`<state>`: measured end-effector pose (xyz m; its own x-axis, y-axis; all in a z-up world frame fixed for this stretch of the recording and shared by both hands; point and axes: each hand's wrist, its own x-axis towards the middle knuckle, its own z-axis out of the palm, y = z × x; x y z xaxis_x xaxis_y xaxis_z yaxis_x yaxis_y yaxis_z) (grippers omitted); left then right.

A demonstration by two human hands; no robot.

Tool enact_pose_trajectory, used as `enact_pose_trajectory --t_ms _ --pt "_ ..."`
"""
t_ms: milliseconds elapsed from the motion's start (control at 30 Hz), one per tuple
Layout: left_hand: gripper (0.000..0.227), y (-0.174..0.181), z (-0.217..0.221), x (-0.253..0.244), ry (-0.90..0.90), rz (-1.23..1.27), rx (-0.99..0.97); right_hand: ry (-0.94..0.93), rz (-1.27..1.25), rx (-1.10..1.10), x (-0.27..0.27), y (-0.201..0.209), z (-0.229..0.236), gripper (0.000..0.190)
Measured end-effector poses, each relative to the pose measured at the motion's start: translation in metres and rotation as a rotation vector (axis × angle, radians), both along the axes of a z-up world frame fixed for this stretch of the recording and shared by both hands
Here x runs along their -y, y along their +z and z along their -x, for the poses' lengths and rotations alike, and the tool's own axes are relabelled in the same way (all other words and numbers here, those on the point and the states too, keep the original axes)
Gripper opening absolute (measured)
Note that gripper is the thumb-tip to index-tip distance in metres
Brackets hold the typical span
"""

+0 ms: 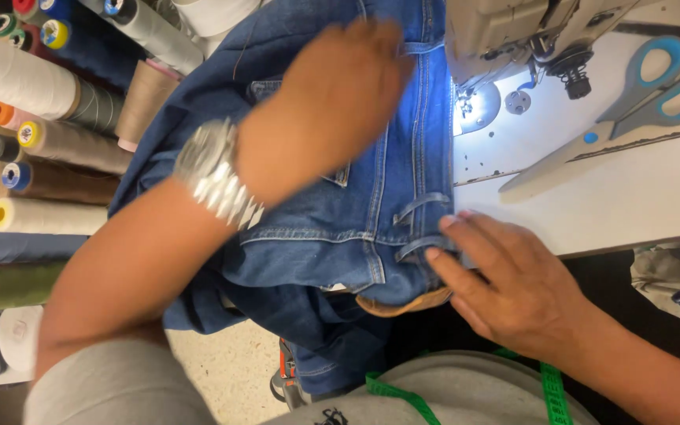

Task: Sewing a leather brand patch onto denim jeans using an industrial sewing machine

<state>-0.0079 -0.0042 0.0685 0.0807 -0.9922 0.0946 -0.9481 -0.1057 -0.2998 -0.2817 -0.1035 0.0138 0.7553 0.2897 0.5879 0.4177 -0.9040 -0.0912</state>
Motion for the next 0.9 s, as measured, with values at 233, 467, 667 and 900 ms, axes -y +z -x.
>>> enact_pose_trajectory --t_ms 233,467,667,900 --pt "0.058 -0.044 0.055 -0.024 -0.032 -0.024 -0.306 0.037 0.082 0.021 0.018 0.005 -0.027 0.022" --pt "0.055 -0.046 0.019 0.017 0.118 -0.089 -0.438 0.119 0.124 -0.096 0.075 -0.016 -0.057 0.022" --pt "0.056 -0.067 0.009 0.034 0.228 0.119 -0.236 0.094 0.153 -0.149 0.099 -0.03 -0.078 0.014" --pt "0.047 -0.071 0.009 0.027 0.189 0.243 -0.167 -0.014 0.258 -0.132 0.13 -0.012 -0.069 0.03"
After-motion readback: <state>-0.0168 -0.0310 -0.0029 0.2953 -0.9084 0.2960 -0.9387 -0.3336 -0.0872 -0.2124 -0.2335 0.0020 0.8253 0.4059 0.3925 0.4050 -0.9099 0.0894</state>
